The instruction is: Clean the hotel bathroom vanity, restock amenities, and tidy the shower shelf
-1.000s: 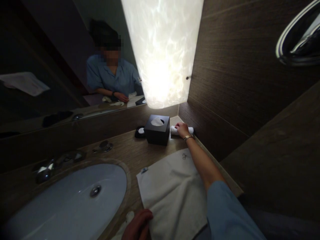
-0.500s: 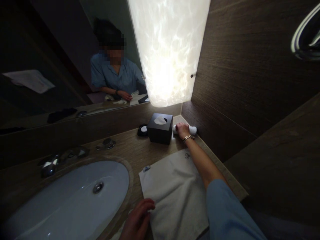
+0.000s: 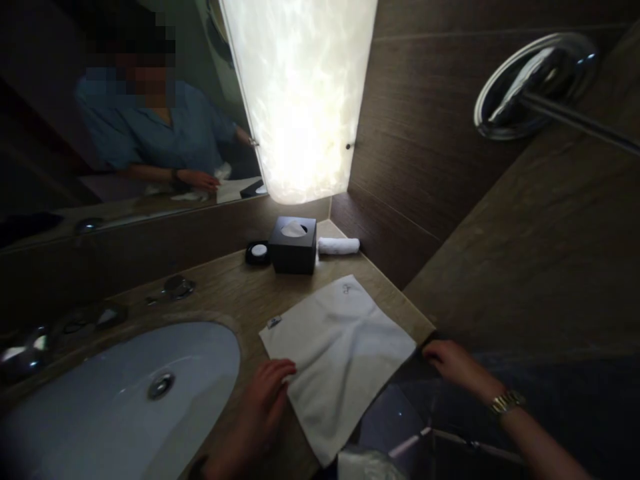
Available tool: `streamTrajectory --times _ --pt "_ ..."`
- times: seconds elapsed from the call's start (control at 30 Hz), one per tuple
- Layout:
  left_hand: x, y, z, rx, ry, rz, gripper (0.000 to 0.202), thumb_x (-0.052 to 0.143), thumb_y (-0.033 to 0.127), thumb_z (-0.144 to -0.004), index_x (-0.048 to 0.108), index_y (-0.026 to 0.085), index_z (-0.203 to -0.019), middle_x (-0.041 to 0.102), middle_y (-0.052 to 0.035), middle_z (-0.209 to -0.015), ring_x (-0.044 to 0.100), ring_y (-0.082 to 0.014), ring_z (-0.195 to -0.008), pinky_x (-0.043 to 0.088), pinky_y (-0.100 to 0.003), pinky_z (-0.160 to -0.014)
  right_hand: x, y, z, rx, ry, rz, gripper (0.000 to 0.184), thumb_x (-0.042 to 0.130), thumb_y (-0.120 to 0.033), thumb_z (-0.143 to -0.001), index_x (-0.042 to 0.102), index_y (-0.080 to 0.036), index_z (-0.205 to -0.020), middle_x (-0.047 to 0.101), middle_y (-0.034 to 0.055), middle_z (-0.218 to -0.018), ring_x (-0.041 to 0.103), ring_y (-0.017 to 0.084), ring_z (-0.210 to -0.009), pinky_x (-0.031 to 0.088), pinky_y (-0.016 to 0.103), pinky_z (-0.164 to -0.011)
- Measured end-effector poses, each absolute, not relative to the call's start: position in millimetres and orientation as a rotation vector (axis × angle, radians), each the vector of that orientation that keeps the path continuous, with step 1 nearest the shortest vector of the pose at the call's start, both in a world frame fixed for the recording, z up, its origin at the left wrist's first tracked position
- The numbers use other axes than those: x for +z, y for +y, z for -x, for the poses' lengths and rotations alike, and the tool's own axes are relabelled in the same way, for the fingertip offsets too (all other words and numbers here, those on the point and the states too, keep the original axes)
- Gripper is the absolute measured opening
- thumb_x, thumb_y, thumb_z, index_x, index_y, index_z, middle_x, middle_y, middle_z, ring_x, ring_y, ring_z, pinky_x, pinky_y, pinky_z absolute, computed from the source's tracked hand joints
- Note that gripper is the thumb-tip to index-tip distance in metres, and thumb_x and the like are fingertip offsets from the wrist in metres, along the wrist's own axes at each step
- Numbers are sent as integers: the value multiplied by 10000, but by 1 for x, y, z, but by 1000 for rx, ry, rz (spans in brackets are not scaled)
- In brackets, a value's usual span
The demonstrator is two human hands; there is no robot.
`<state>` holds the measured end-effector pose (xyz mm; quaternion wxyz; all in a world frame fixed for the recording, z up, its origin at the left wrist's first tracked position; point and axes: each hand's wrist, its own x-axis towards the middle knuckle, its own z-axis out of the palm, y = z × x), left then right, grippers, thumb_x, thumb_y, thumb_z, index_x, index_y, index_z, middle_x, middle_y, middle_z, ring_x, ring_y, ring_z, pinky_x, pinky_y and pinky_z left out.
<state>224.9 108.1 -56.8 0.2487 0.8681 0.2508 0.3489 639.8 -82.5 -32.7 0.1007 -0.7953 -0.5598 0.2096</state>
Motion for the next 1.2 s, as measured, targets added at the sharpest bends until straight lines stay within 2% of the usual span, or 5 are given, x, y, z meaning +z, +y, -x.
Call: streamTrajectory --times 0.2,0.4,0.6,0.8,1.2 --pt "-123 29 -262 482 404 -2532 311 630 36 -633 706 225 -868 741 -40 -942 623 -246 -848 499 -357 -727 -44 26 -597 305 -1766 2131 365 416 -248 -995 679 -202 -1244 650 114 -1329 579 238 -1259 404 463 -1126" --pt "-142 2 -254 209 433 -2521 244 644 41 -676 720 254 -769 758 -18 -835 668 -242 -799 501 -332 -703 -62 150 -581 375 -1861 2127 417 545 -134 -931 619 -266 -1320 495 88 -1509 429 277 -1410 306 602 -1146" --pt "-86 65 -248 606 643 -2250 327 433 156 -932 677 179 -1149 699 -111 -1173 643 -215 -1099 526 -355 -972 -35 87 -591 244 -1729 2161 263 553 -159 -943 675 -184 -1175 655 103 -1251 549 211 -1214 395 386 -1078" --pt "-81 160 -258 485 1199 -2567 450 465 183 -892 575 44 -1305 601 -196 -1296 539 -341 -1159 439 -490 -1037 -59 -30 -571 221 -1730 2252 140 678 -136 -851 680 -177 -985 665 72 -1031 546 246 -1057 382 418 -989" --pt "-69 173 -246 147 1540 -2509 418 555 444 -911 641 122 -1164 604 -156 -1149 516 -362 -1122 426 -446 -941 -66 -70 -582 304 -1374 2198 139 554 -187 -884 663 -197 -799 667 73 -907 603 222 -914 460 365 -868"
